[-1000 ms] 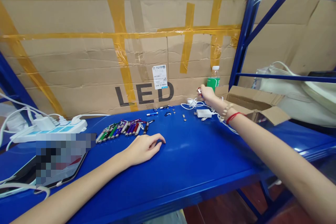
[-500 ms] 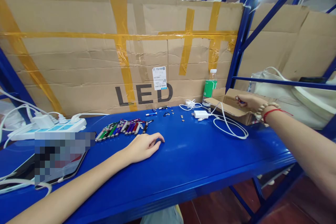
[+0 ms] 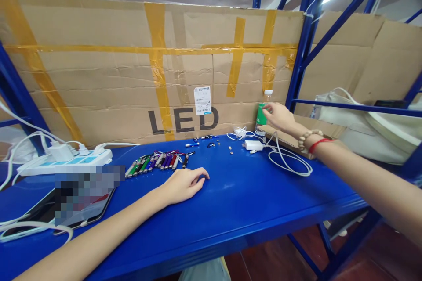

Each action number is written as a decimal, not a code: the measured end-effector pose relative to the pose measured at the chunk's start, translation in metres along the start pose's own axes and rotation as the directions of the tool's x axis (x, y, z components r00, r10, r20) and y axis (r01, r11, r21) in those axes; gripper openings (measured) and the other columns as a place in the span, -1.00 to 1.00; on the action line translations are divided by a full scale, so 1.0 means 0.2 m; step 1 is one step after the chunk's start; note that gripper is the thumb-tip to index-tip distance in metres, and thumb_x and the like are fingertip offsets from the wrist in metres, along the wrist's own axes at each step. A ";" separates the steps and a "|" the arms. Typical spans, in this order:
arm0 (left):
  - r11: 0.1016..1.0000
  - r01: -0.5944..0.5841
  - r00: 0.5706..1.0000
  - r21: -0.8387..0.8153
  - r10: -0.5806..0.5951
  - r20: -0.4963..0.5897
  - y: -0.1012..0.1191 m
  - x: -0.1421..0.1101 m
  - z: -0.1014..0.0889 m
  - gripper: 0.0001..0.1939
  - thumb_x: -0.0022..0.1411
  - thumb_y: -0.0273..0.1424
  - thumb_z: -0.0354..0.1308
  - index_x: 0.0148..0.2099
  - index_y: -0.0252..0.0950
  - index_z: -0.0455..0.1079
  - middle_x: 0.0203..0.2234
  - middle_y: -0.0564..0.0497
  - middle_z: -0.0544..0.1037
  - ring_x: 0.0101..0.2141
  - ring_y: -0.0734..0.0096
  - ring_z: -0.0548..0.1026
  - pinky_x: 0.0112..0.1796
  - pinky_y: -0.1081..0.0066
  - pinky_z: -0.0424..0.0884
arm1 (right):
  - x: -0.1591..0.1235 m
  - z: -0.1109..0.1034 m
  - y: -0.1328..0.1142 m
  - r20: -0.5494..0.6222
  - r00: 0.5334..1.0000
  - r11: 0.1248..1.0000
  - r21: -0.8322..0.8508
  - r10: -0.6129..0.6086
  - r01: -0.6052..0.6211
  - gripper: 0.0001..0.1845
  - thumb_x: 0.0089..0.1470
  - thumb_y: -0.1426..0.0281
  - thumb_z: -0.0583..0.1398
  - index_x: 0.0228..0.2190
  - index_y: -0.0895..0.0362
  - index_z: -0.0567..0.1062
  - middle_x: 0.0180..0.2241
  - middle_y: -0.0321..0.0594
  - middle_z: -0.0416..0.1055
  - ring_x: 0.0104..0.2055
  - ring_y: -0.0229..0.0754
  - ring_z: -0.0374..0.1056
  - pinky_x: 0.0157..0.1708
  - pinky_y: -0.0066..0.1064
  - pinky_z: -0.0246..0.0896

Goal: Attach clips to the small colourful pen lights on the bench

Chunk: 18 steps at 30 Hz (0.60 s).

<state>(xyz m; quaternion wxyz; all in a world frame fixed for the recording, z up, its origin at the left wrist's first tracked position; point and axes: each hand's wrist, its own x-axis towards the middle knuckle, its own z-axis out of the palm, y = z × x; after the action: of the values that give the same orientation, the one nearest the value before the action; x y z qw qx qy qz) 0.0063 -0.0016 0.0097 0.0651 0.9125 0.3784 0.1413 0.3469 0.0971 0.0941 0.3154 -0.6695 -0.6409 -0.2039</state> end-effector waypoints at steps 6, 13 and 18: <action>0.999 0.009 1.000 0.036 -0.009 -0.002 0.00 0.00 0.00 -0.76 0.21 -0.38 -0.13 -0.13 -0.18 0.31 -0.67 0.16 0.33 -0.59 0.49 0.36 -0.50 0.54 0.17 | -0.16 0.14 -0.39 0.416 0.880 0.972 0.151 -0.230 0.183 -0.63 -0.15 0.12 0.21 -0.37 0.15 0.51 -0.35 -0.11 0.48 -0.30 -0.08 0.39 -0.34 -0.38 0.24; 1.000 -0.009 1.000 0.026 0.010 -0.014 0.00 0.00 0.00 -0.77 0.20 -0.39 -0.12 -0.14 -0.18 0.31 -0.67 0.17 0.33 -0.59 0.50 0.35 -0.52 0.54 0.16 | -0.30 0.32 -0.43 0.543 0.828 0.973 0.231 -0.141 0.014 -0.75 -0.24 0.33 0.31 -0.44 0.22 0.52 -0.66 -0.20 0.44 -0.67 -0.24 0.34 -0.68 -0.53 0.20; 1.000 -0.010 1.000 0.004 0.010 -0.020 0.00 0.00 0.00 -0.77 0.20 -0.40 -0.12 -0.14 -0.18 0.31 -0.68 0.17 0.31 -0.59 0.50 0.35 -0.51 0.54 0.17 | -0.23 0.35 -0.43 0.539 0.833 0.949 0.311 -0.127 -0.057 -0.80 -0.29 0.48 0.31 -0.45 0.21 0.53 -0.65 -0.26 0.46 -0.66 -0.28 0.35 -0.73 -0.61 0.22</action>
<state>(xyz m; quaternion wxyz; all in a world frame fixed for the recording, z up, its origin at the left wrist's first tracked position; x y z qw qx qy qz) 0.0057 -0.0021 0.0089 0.0588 0.9130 0.3749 0.1500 0.2478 0.1086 0.0263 0.2155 -0.6288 -0.7408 0.0970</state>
